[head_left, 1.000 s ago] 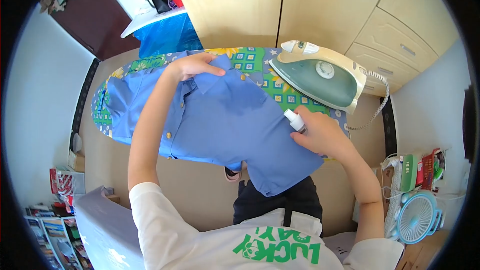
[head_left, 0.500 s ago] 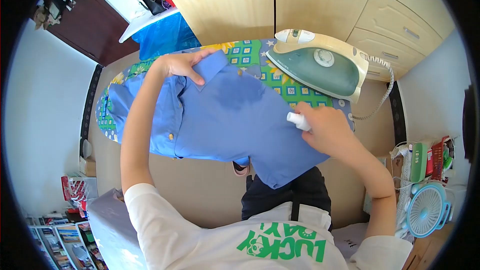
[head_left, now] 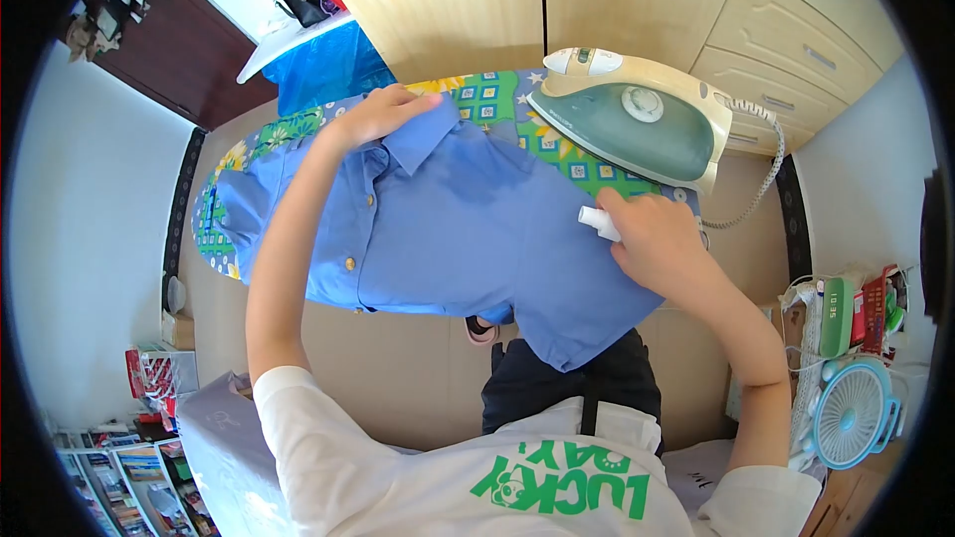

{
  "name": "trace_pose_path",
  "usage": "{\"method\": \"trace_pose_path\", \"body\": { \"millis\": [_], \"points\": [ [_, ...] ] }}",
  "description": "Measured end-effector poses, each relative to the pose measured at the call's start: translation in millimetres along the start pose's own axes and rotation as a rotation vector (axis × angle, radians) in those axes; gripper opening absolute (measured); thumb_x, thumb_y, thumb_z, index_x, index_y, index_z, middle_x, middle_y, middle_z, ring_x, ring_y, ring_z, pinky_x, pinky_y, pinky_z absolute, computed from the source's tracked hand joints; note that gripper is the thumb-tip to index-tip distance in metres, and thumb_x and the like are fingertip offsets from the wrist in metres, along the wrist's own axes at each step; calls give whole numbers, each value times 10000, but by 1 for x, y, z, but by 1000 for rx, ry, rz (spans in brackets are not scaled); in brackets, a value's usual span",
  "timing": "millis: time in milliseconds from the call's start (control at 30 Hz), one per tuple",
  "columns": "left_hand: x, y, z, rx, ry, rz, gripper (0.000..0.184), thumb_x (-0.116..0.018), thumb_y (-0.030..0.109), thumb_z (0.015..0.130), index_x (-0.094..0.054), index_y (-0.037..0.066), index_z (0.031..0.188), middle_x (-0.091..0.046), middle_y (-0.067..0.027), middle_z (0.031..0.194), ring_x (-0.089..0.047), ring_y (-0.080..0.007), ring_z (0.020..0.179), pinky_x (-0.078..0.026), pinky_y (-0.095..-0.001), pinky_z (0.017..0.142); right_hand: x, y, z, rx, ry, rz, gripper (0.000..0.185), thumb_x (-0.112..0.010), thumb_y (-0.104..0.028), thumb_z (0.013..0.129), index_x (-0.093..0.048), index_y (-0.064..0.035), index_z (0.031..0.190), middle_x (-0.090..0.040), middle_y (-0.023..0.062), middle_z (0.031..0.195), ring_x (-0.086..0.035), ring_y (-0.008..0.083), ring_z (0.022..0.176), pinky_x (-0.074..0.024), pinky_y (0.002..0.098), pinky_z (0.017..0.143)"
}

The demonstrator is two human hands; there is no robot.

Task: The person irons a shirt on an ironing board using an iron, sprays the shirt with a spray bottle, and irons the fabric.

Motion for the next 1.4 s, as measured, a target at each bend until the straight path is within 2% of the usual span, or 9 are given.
{"method": "trace_pose_path", "body": {
  "millis": [67, 167, 400, 500, 567, 633, 800, 1033, 1400],
  "points": [
    [-16, 4, 3, -8, -126, 79, 418, -746, 300, 778, -614, 21, 1061, -585, -92, 1099, -493, -199, 1036, -404, -301, 897, 2, -3, 1, -22, 29, -41, 247, -630, -64, 716, -536, -63, 944, -624, 106, 711, -643, 295, 697, -482, 441, 572],
    [-25, 12, 4, -199, -60, 455, 409, -759, 275, 751, -617, 16, 1034, -578, -123, 1075, -487, -230, 1019, -410, -321, 885, 0, -9, -3, -1, 6, -144, 279, -643, -59, 696, -530, -74, 951, -605, 94, 704, -625, 291, 700, -476, 433, 554],
    [-25, 1, -1, -128, -58, 202, 508, -754, 201, 742, -537, 31, 1169, -569, -119, 1104, -477, -267, 1062, -395, -350, 929, 7, -1, -6, -110, -46, -128, 222, -640, -91, 736, -552, -62, 937, -637, 100, 806, -652, 285, 754, -500, 395, 586],
    [-23, 14, -22, -217, 136, 112, 565, -729, 179, 766, -473, 46, 1252, -550, -124, 1166, -472, -285, 1105, -383, -378, 965, 19, -27, -1, 7, 41, -4, 244, -655, -89, 715, -549, -55, 932, -630, 134, 907, -653, 286, 756, -503, 391, 589],
    [-21, 58, -60, -446, 450, 461, 590, -691, 225, 799, -431, 47, 1298, -493, -148, 1276, -402, -320, 1262, -336, -428, 1027, 12, -49, 13, 155, -7, 65, 292, -665, -92, 691, -561, -44, 960, -613, 164, 1004, -659, 292, 781, -513, 386, 608],
    [-41, 66, -80, -539, 483, 557, 662, -648, 278, 831, -364, 35, 1377, -392, -160, 1404, -340, -337, 1323, -246, -467, 1089, 1, -53, 31, 176, -9, 45, 321, -667, -94, 686, -568, -34, 986, -612, 167, 1022, -660, 296, 793, -518, 389, 620],
    [-72, 41, -121, -417, 316, 669, 729, -571, 410, 872, -293, 38, 1435, -289, -167, 1486, -236, -336, 1391, -163, -478, 1127, -26, -42, 54, 149, -185, -118, 423, -652, -91, 660, -568, -11, 1066, -601, 143, 1122, -662, 300, 826, -523, 401, 646],
    [-72, 28, -139, -336, -7, 671, 738, -554, 443, 876, -287, 56, 1445, -241, -123, 1520, -171, -318, 1417, -135, -488, 1137, -21, -35, 56, 108, -257, -2, 311, -650, -102, 686, -588, -20, 979, -661, 121, 852, -658, 314, 790, -513, 434, 665],
    [-104, 48, -171, -461, 16, 592, 742, -568, 533, 818, -382, 139, 1419, -264, -120, 1512, -187, -369, 1401, -161, -528, 1117, -17, -35, 50, 78, -236, -21, 250, -641, -60, 692, -609, 1, 933, -651, 156, 978, -667, 302, 790, -503, 432, 652]
  ]
}}
Point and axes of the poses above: each hand's wrist, its own z-axis towards the middle knuckle, its own x-axis out of the back of the hand, y = z × x, the point moved 8 cm from there along z, towards the middle knuckle
